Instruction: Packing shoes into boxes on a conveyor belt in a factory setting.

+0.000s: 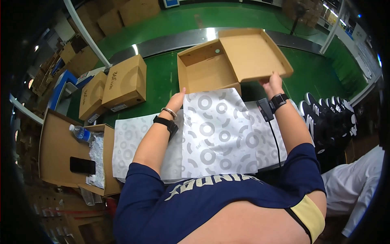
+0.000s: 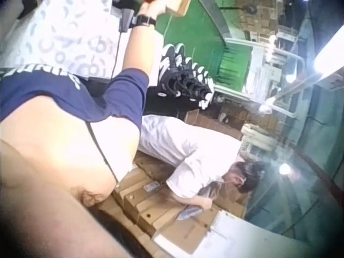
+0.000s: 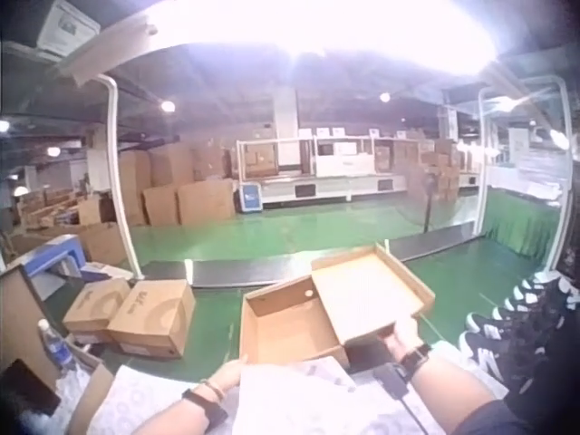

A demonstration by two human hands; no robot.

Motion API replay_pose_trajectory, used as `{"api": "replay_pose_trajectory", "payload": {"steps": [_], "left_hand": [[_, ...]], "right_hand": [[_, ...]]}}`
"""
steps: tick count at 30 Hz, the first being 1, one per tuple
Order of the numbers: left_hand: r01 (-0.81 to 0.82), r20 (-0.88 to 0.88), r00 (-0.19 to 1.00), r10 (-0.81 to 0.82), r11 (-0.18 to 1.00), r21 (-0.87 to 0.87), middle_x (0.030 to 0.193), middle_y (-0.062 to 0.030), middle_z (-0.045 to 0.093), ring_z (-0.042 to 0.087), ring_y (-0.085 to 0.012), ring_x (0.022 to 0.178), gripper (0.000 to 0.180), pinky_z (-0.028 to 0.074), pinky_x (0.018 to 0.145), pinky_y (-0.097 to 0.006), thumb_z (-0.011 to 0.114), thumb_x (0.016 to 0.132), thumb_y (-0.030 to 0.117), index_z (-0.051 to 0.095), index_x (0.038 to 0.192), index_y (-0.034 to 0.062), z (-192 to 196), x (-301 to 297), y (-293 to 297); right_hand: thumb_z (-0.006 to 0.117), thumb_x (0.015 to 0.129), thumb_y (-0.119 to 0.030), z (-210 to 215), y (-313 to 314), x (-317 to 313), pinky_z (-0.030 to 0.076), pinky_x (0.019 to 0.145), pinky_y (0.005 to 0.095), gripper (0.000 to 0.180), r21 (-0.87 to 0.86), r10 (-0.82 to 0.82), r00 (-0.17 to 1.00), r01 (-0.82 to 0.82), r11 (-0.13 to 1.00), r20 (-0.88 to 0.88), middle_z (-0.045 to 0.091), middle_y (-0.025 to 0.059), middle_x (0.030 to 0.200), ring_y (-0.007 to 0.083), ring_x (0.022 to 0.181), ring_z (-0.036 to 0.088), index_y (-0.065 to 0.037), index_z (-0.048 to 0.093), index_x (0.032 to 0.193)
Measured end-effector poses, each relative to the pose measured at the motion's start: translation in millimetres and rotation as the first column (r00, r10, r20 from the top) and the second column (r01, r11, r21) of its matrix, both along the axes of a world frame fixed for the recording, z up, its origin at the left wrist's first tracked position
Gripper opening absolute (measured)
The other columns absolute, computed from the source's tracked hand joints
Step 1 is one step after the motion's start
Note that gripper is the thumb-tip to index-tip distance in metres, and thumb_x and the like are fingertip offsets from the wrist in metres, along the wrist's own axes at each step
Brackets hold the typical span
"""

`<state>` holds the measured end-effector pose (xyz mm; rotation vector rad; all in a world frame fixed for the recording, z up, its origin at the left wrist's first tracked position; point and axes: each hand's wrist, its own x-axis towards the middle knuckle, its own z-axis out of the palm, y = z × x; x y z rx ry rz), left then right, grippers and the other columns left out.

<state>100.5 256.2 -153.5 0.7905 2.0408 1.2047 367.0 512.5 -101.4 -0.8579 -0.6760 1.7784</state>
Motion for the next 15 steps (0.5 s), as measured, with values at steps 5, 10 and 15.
{"api": "replay_pose_trajectory", "payload": {"steps": [5, 10, 15], "left_hand": [[0.054, -0.089, 0.994, -0.063, 0.993, -0.105, 0.100, -0.0237, 0.058, 0.052, -0.0331, 0.102, 0.066, 0.039, 0.084, -0.035, 0.026, 0.089, 0.049, 0.058, 0.095, -0.0087, 2, -15, -6], [0.187, -0.126, 0.979, -0.159, 0.946, 0.265, 0.120, -0.0192, 0.047, 0.044, -0.0256, 0.113, 0.053, 0.034, 0.093, -0.032, 0.059, 0.078, 0.024, 0.041, 0.123, 0.0033, 49, 69, -73], [0.325, -0.051, 0.945, -0.323, 0.945, 0.042, 0.132, -0.0176, 0.031, 0.032, -0.0227, 0.119, 0.069, 0.031, 0.095, -0.029, 0.060, 0.075, 0.012, 0.025, 0.134, 0.0083, 23, 141, -136]], "right_hand": [[0.048, 0.083, -0.048, -33, -38, 22, 0.051, 0.061, 0.0363, 0.059, -0.124, 0.217, 0.848, -0.179, 0.976, 0.484, 0.047, 0.0175, 0.093, 0.0252, 0.078, 0.053, -0.001, 0.036, 0.115], [0.068, 0.072, -0.027, -22, -119, 103, 0.039, 0.087, 0.0327, 0.074, 0.452, -0.056, 0.536, -0.646, 0.615, 0.843, 0.049, 0.0172, 0.107, 0.0259, 0.095, 0.051, 0.002, 0.030, 0.129], [0.069, 0.070, -0.023, 11, -167, 118, 0.040, 0.086, 0.0306, 0.066, 0.021, 0.259, 0.218, -0.802, 0.597, 0.941, 0.051, 0.0155, 0.105, 0.0227, 0.097, 0.051, 0.002, 0.038, 0.122]]}}
